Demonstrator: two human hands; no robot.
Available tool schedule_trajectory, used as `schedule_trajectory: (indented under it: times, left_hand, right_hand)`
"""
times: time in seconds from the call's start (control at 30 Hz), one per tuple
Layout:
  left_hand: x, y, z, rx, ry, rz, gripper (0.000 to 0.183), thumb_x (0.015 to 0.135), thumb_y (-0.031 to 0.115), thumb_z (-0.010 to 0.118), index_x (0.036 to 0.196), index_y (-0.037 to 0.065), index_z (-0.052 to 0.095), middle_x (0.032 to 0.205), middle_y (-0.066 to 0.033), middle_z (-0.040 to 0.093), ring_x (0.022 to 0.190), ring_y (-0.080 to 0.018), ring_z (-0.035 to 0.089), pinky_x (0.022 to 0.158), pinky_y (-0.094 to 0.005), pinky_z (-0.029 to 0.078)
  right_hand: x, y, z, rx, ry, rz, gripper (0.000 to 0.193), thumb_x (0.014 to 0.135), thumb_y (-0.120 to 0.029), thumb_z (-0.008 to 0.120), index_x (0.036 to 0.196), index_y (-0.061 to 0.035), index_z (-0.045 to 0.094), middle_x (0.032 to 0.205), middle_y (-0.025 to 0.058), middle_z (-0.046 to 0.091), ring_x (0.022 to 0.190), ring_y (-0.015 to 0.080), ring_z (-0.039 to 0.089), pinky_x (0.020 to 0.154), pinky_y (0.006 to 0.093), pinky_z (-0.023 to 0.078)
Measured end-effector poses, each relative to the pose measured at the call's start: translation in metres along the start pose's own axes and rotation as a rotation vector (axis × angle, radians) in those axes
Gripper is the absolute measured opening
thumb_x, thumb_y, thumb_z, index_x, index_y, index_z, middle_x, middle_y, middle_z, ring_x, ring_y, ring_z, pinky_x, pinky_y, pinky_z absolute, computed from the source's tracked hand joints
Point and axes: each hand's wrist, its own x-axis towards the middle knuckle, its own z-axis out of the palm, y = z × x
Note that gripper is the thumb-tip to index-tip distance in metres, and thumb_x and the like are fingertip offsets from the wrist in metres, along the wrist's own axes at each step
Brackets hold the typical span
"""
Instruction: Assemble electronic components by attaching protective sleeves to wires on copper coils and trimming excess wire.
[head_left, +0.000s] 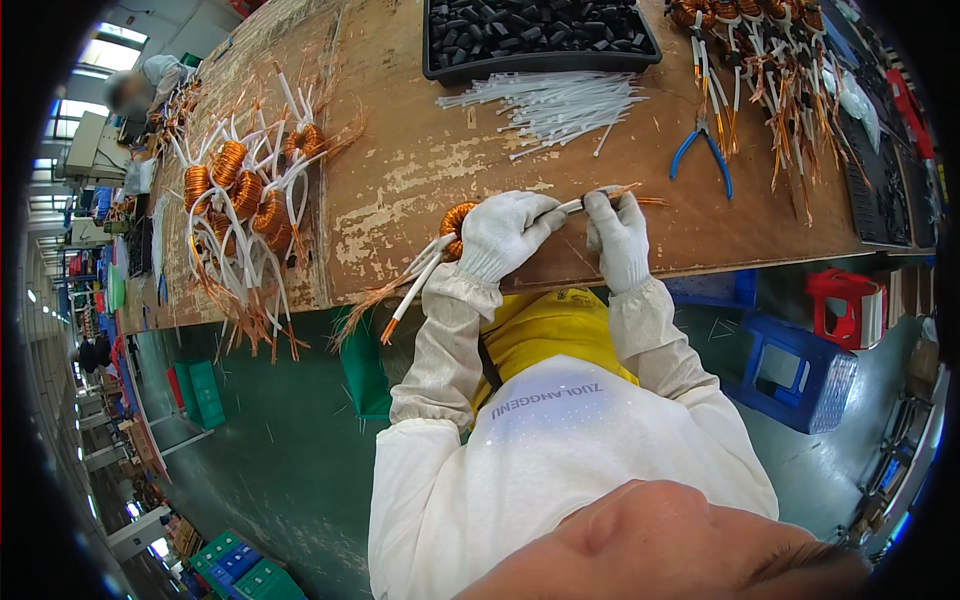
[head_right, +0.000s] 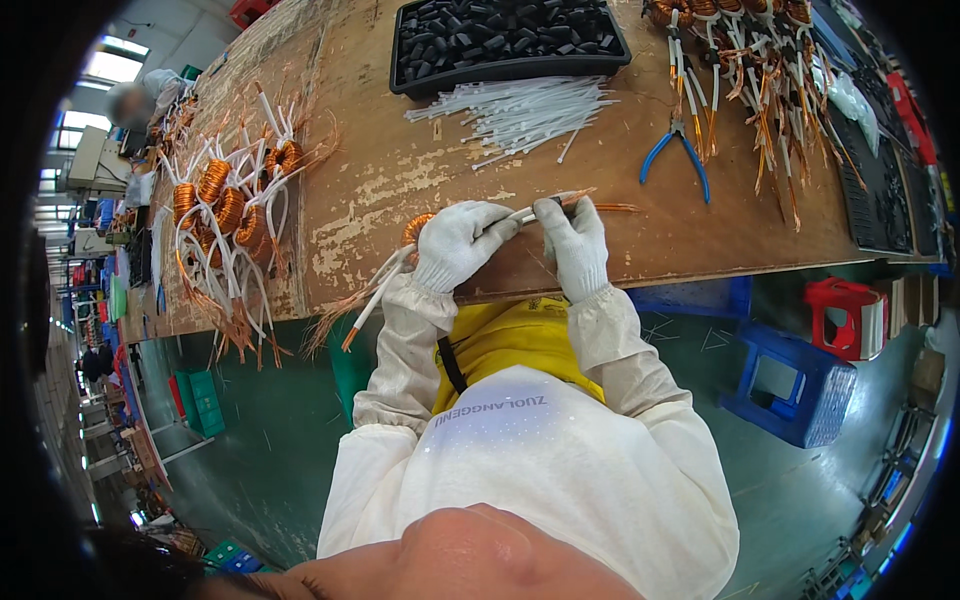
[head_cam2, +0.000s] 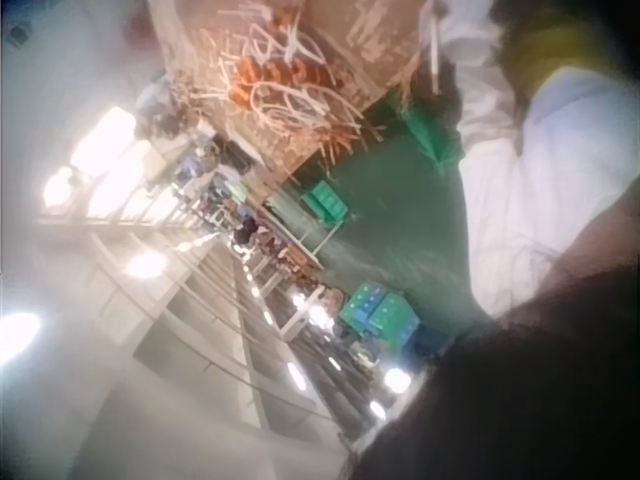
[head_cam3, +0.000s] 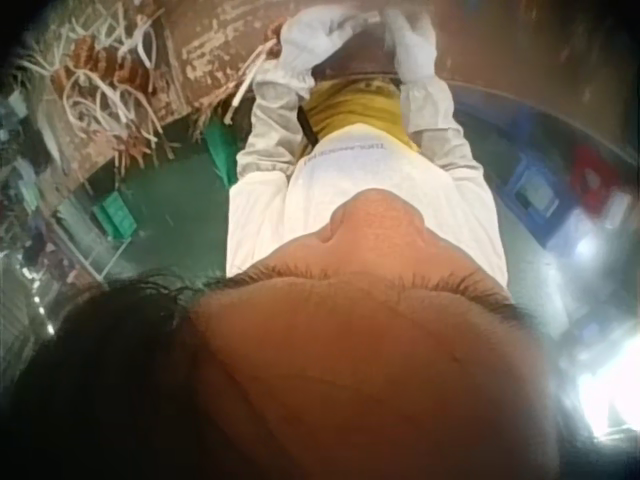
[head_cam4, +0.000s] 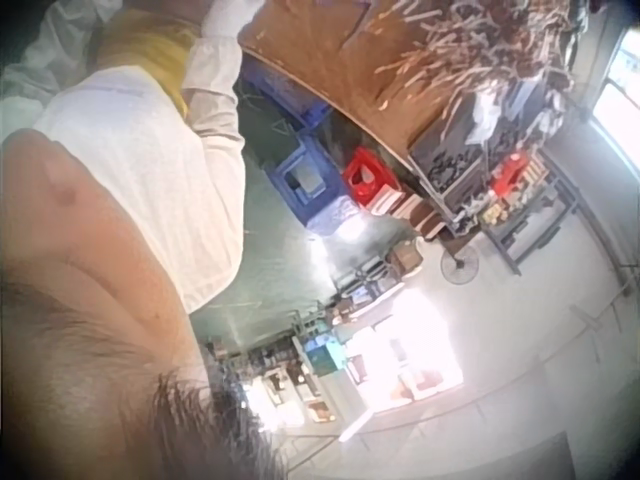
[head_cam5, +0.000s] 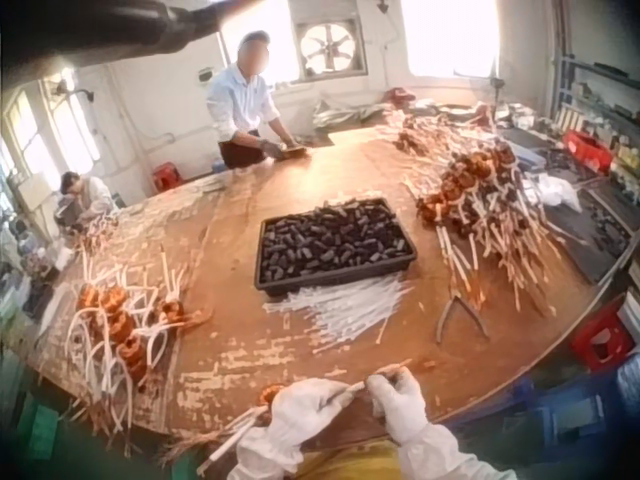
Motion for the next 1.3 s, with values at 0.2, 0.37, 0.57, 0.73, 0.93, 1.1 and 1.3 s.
schedule_trajectory:
  times: [0.2, 0.37, 0.57, 0.73, 0.93, 1.1, 1.3]
  left_hand:
    - [-0.002, -0.003, -0.003, -0.085, 0.050, 0.014, 0.025, 0.092, 0.035, 0.071, 0.102, 0.013, 0.078, 0.093, -0.0081, 0.076, 0.087, -0.0297, 0.071, 0.075, -0.0392, 0.056]
    - [0.000, -0.007, -0.007, -0.120, -0.042, 0.014, 0.026, 0.093, 0.036, 0.070, 0.102, 0.013, 0.078, 0.092, -0.0079, 0.075, 0.087, -0.0298, 0.071, 0.075, -0.0389, 0.056]
    - [0.004, -0.008, -0.010, -0.189, -0.088, -0.037, 0.025, 0.092, 0.030, 0.071, 0.106, 0.011, 0.078, 0.096, -0.0116, 0.075, 0.089, -0.0309, 0.071, 0.079, -0.0383, 0.055]
    - [0.006, -0.005, -0.011, -0.143, -0.112, -0.042, 0.026, 0.092, 0.031, 0.071, 0.106, 0.010, 0.078, 0.097, -0.0123, 0.075, 0.088, -0.0312, 0.071, 0.078, -0.0385, 0.056]
    - [0.002, -0.010, -0.004, -0.126, -0.058, -0.018, 0.029, 0.095, 0.034, 0.070, 0.107, 0.009, 0.078, 0.095, -0.0123, 0.076, 0.084, -0.0299, 0.072, 0.073, -0.0373, 0.055]
    - [0.005, -0.003, -0.007, -0.136, -0.077, -0.074, 0.030, 0.097, 0.035, 0.068, 0.106, 0.008, 0.078, 0.091, -0.0115, 0.076, 0.080, -0.0274, 0.072, 0.071, -0.0354, 0.055]
    - [0.003, -0.008, -0.008, -0.178, -0.106, -0.065, 0.030, 0.096, 0.035, 0.068, 0.106, 0.009, 0.078, 0.091, -0.0116, 0.076, 0.080, -0.0275, 0.072, 0.071, -0.0354, 0.055]
  right_hand:
    - [-0.007, -0.013, 0.001, 0.143, -0.119, -0.071, 0.030, 0.098, -0.015, 0.069, 0.125, -0.0019, 0.062, 0.093, 0.0016, 0.067, 0.058, 0.0029, 0.045, 0.052, 0.0210, 0.037]
    - [-0.003, -0.025, -0.009, 0.124, -0.231, 0.044, 0.031, 0.098, -0.013, 0.068, 0.127, -0.0039, 0.062, 0.092, 0.0007, 0.065, 0.058, 0.0032, 0.045, 0.051, 0.0209, 0.037]
    - [0.002, -0.020, -0.002, 0.041, -0.226, 0.016, 0.017, 0.097, -0.012, 0.069, 0.110, -0.0067, 0.060, 0.085, -0.0005, 0.061, 0.057, 0.0039, 0.046, 0.050, 0.0211, 0.037]
    - [-0.001, -0.015, 0.006, 0.083, -0.175, -0.057, 0.018, 0.097, -0.013, 0.069, 0.111, -0.0067, 0.060, 0.083, -0.0014, 0.060, 0.055, 0.0042, 0.046, 0.049, 0.0212, 0.036]
    - [-0.005, -0.007, 0.000, 0.051, -0.316, 0.053, 0.045, 0.100, -0.011, 0.062, 0.143, -0.0033, 0.051, 0.099, 0.0012, 0.064, 0.062, 0.0046, 0.046, 0.053, 0.0230, 0.040]
    - [-0.004, -0.015, -0.007, 0.240, -0.419, 0.025, 0.061, 0.103, -0.009, 0.054, 0.160, -0.0065, 0.032, 0.117, 0.0035, 0.062, 0.061, 0.0065, 0.047, 0.054, 0.0236, 0.042]
    - [0.005, 0.007, -0.013, 0.295, -0.357, 0.033, 0.044, 0.101, -0.009, 0.060, 0.144, -0.0053, 0.050, 0.103, 0.0048, 0.064, 0.058, 0.0062, 0.045, 0.052, 0.0236, 0.041]
